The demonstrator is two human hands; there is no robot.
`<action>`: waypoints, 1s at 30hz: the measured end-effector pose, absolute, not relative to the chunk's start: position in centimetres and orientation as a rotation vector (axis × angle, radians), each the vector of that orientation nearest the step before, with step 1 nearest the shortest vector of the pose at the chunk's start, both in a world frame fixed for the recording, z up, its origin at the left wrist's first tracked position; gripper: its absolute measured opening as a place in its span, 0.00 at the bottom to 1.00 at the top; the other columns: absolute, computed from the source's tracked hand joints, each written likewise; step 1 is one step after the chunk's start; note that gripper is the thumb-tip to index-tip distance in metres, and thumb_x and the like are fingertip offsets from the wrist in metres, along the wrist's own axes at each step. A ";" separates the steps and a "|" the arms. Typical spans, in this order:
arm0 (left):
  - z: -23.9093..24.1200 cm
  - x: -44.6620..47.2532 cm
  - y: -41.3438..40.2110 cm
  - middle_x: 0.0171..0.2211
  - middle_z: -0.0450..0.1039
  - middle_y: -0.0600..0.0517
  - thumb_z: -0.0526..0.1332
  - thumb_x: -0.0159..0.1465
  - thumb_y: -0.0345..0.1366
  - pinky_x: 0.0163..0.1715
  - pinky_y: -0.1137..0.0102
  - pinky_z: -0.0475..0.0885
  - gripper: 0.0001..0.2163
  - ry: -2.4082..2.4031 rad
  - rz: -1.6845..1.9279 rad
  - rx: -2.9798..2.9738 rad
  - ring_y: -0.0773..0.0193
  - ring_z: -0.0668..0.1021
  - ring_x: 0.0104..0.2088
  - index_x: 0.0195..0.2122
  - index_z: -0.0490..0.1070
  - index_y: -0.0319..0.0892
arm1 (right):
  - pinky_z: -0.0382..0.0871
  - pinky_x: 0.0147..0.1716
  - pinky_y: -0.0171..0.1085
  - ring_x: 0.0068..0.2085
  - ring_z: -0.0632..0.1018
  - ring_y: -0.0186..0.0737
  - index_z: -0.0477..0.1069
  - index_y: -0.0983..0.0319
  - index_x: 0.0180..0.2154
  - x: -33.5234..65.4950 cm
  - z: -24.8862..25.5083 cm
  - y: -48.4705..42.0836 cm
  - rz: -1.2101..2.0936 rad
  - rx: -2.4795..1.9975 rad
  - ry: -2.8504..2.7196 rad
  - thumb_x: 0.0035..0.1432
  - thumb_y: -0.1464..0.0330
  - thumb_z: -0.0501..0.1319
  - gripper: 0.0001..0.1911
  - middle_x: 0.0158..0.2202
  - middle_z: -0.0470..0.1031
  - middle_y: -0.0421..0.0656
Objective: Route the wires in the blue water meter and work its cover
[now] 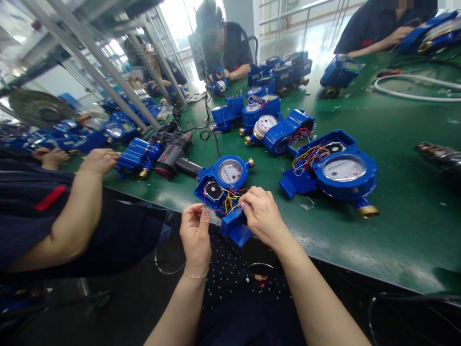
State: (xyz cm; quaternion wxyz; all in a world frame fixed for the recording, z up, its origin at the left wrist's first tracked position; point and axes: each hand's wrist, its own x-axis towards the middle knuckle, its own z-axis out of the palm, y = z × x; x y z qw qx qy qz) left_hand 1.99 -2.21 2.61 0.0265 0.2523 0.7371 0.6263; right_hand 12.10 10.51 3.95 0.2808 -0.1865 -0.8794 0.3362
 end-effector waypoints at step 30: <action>4.9 2.1 -1.9 0.30 0.69 0.54 0.61 0.55 0.34 0.34 0.74 0.67 0.09 1.738 1.827 0.746 0.70 0.71 0.31 0.37 0.67 0.41 | 0.62 0.33 0.34 0.32 0.70 0.33 0.70 0.63 0.29 9.5 7.0 9.9 1.344 -0.431 -2.277 0.57 0.68 0.54 0.09 0.30 0.69 0.40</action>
